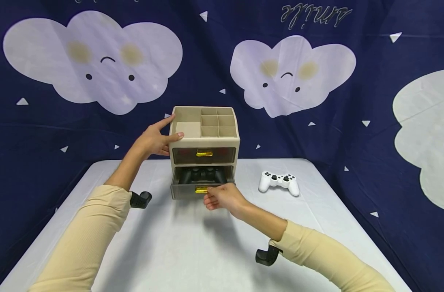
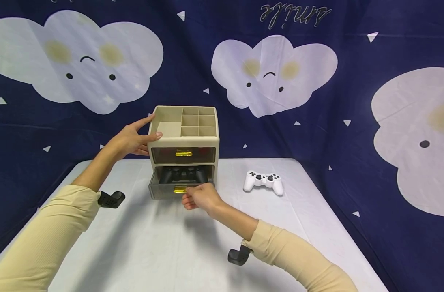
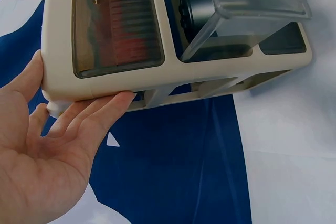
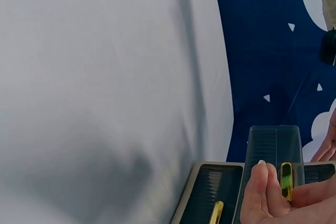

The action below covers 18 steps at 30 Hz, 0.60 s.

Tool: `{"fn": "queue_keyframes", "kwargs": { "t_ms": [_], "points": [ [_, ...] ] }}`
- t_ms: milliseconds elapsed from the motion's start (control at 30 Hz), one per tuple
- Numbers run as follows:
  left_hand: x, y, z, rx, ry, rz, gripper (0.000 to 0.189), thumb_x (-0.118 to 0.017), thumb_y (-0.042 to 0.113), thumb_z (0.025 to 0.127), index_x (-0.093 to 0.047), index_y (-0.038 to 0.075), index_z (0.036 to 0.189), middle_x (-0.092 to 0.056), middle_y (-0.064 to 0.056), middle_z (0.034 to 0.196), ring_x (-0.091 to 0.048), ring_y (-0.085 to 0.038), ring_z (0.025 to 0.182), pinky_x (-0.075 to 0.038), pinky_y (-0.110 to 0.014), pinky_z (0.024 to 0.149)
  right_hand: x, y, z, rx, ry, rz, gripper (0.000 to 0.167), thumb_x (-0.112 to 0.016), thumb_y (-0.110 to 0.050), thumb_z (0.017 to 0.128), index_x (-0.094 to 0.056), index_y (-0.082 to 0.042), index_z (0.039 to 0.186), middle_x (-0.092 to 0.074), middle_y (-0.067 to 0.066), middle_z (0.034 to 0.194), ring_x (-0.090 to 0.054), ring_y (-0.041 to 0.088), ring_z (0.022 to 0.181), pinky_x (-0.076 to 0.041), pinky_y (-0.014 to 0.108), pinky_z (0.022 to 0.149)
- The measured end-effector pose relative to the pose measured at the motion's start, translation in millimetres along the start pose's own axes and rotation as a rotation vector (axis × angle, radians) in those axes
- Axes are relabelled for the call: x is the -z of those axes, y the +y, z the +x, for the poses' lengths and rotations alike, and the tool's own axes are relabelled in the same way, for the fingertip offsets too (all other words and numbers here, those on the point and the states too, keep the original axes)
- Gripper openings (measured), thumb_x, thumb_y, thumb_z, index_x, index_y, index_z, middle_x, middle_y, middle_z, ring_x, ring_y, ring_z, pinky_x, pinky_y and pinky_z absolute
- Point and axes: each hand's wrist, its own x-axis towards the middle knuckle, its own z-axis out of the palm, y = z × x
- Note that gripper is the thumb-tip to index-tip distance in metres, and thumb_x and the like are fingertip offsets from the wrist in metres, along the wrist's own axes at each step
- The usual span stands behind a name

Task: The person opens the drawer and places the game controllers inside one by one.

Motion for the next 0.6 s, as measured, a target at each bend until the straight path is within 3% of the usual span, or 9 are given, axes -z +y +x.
{"fn": "queue_keyframes", "kwargs": {
  "t_ms": [267, 467, 600],
  "points": [
    [0.4, 0.5, -0.9, 0.006, -0.001, 0.003, 0.086, -0.067, 0.040, 0.098, -0.010, 0.043, 0.162, -0.053, -0.031, 0.141, -0.068, -0.045, 0.112, -0.057, -0.052, 0.097, 0, -2, 10.6, 0.001, 0.023, 0.022, 0.035, -0.053, -0.013, 0.105, -0.069, 0.018, 0.107, -0.072, 0.006, 0.075, -0.069, 0.010, 0.065, -0.063, 0.029, 0.070],
    [0.6, 0.4, -0.8, 0.004, -0.002, -0.002, 0.086, -0.067, 0.040, 0.098, -0.010, 0.043, 0.162, -0.051, -0.032, 0.143, -0.067, -0.046, 0.113, -0.056, -0.052, 0.098, 1, -3, 18.9, 0.000, 0.036, 0.037, 0.035, -0.053, -0.013, 0.105, -0.069, 0.018, 0.108, -0.075, 0.014, 0.082, -0.069, 0.011, 0.065, -0.062, 0.026, 0.068],
    [0.8, 0.6, -1.1, 0.005, -0.004, -0.008, 0.086, -0.067, 0.039, 0.098, -0.010, 0.043, 0.162, -0.051, -0.031, 0.143, -0.067, -0.046, 0.113, -0.055, -0.053, 0.099, 1, -3, 23.4, 0.004, 0.037, 0.056, 0.034, -0.052, -0.011, 0.105, -0.068, 0.019, 0.107, -0.072, 0.008, 0.074, -0.068, 0.012, 0.064, -0.062, 0.026, 0.066]
  ]
}}
